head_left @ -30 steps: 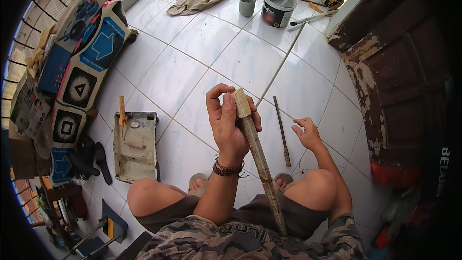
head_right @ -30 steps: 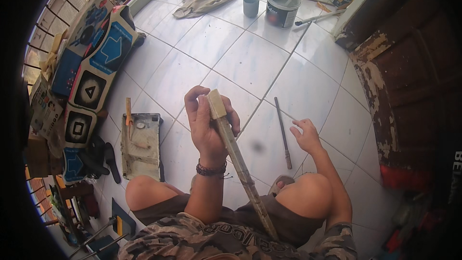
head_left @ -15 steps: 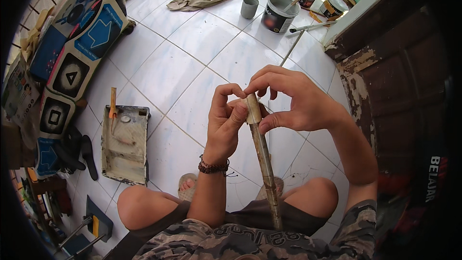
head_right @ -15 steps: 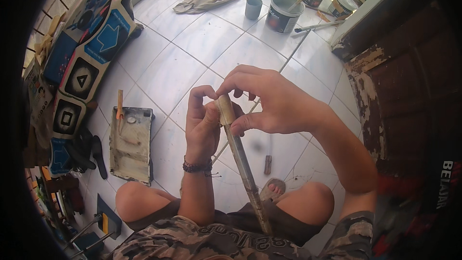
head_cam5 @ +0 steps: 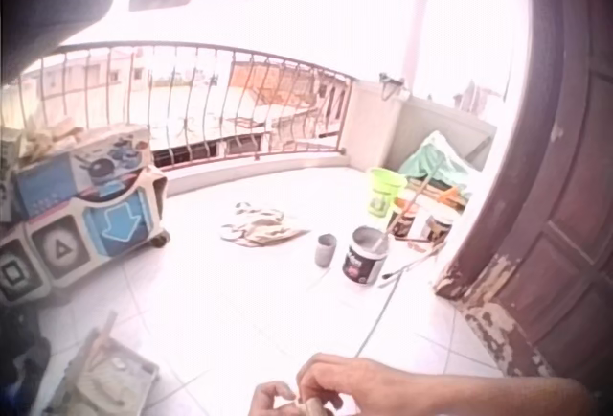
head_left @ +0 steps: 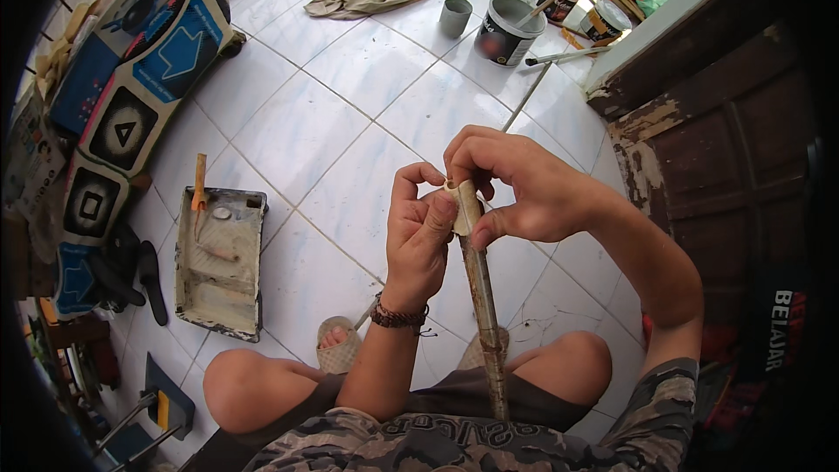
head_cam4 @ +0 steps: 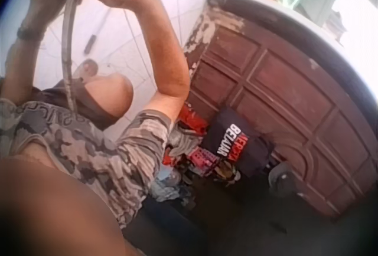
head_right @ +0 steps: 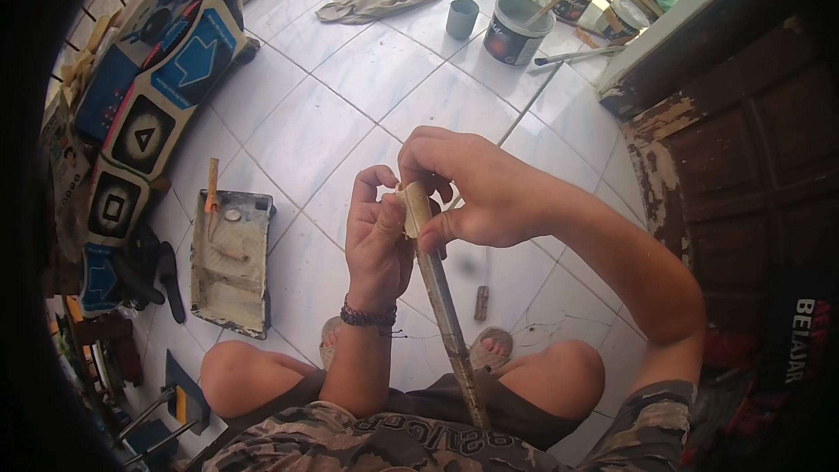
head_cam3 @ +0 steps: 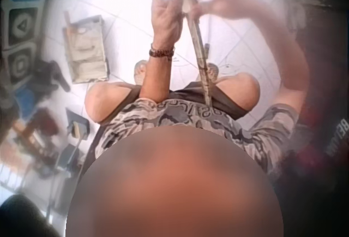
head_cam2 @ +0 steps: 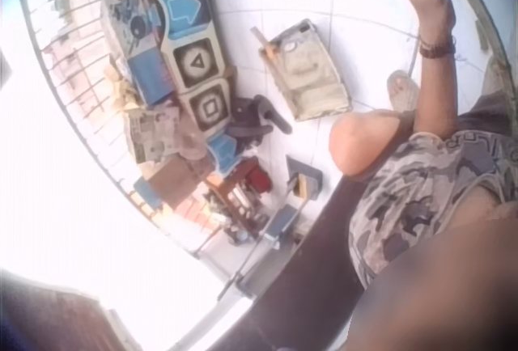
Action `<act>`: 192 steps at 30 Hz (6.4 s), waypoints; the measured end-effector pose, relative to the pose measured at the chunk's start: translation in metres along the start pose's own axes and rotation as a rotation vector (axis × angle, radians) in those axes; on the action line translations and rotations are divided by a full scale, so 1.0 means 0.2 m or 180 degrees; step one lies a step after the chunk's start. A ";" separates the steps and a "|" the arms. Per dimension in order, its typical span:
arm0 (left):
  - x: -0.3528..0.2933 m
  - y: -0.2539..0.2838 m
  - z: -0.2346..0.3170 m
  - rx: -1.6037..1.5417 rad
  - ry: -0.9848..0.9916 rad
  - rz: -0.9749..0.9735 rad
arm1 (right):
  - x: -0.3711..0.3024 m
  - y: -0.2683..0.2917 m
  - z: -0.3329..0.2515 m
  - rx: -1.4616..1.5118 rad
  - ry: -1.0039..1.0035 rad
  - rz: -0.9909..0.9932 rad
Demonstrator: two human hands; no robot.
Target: The person sits on a tiled floor and uses a metal file to shape a wooden stick. They then retrieve a metal strap and use pliers to attach it to the stick, followed by further filing of the joint.
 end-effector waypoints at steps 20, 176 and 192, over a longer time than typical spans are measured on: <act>0.16 -0.08 -0.11 -0.2582 0.1208 -0.1687 | -0.64 -0.40 -0.26 0.2018 -0.2261 -0.0091; -1.17 -0.92 0.93 -0.0407 -0.0334 0.3126 | 0.41 0.11 -2.13 0.2064 -0.0031 -0.0887; 0.84 -1.65 0.42 0.1720 0.2671 0.2339 | 0.06 1.73 -0.97 0.2990 -0.2358 0.1758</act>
Point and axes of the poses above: each hand's wrist, its own x-axis towards the middle knuckle, its own y-axis out of the back of the hand, z = x × y, the point moved 2 cm from there along x, towards the middle knuckle, and after that the axes turned 14 degrees about -x, right-handed, at the moved point
